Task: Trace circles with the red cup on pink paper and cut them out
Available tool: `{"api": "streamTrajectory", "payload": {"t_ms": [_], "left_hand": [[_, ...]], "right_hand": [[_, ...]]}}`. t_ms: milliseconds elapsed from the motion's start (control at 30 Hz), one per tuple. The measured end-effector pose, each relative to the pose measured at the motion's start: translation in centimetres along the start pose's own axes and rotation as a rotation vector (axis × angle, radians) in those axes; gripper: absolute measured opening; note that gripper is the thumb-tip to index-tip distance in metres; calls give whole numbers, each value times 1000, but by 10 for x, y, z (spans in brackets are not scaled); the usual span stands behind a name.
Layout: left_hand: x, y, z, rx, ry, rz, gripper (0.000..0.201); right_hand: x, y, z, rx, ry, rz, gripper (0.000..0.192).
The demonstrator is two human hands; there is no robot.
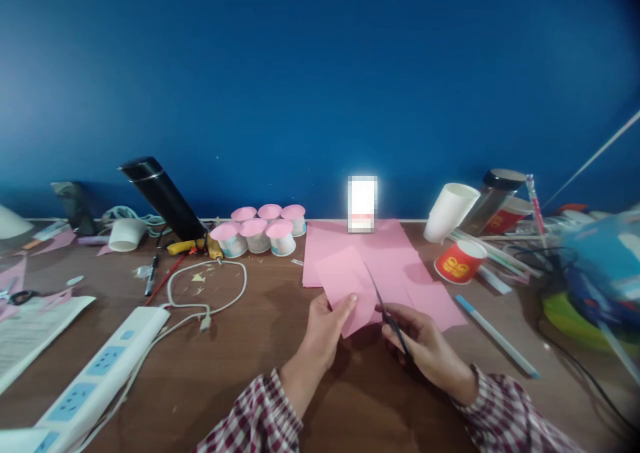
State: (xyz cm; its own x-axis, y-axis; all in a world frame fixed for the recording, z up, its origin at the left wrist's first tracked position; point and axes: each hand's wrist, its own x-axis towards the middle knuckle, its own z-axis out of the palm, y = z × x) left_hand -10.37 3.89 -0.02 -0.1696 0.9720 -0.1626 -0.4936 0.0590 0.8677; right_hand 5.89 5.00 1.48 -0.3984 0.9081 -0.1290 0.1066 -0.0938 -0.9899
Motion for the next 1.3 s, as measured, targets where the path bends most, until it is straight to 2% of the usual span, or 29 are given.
{"api": "streamTrajectory", "payload": {"t_ms": [500,1300], "left_hand": [[1,-2,-1,16,3,2,30],[-1,1,1,-3,-22,-12,28]], "right_hand": [[1,6,-2,-6,-5,-15,47],[-1,2,-4,-12,-45,1,46]]}}
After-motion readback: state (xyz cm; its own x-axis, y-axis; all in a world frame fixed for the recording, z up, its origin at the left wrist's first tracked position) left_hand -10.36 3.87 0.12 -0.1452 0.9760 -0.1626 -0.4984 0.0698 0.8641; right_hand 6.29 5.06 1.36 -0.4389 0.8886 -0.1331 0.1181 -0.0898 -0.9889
